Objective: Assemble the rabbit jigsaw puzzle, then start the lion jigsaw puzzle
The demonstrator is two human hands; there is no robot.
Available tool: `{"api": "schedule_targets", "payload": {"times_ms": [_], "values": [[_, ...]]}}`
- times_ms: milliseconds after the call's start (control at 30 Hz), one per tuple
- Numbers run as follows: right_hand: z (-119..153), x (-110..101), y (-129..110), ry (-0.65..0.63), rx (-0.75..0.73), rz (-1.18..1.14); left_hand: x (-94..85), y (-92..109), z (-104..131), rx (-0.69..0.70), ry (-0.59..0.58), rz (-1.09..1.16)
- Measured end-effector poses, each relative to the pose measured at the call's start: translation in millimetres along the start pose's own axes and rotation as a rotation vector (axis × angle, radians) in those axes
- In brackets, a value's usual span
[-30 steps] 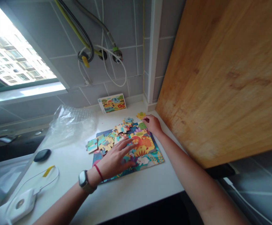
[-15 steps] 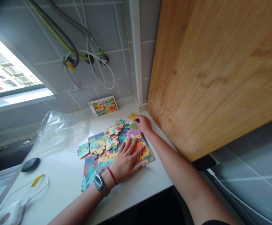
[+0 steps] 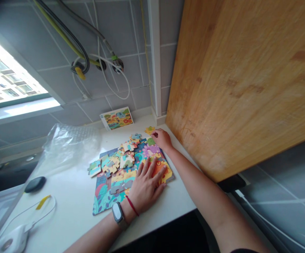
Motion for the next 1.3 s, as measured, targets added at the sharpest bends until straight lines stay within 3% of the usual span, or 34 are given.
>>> {"api": "schedule_targets", "payload": {"times_ms": [533, 1033, 1300], "values": [[1.5, -5.1, -1.7, 0.034, 0.014, -0.033, -3.8, 1.0, -5.2, 0.003, -0.011, 0.080], [-6.3, -11.2, 20.1, 0.106, 0.160, -0.279, -6.5, 0.7, -3.8, 0.038, -0.033, 0.130], [-5.3, -20.9, 20.2, 0.139, 0.203, -0.402, -27.4, -9.2, -1.1, 0.028, 0.068, 0.161]]}}
Point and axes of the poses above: each hand's wrist, its own z-axis away from the middle knuckle, its own x-axis out of the palm, y = z × x, the point moved 9 cm from there along -z, towards the middle knuckle, and after that the axes turned 14 degrees about x, right-handed, at the moved point
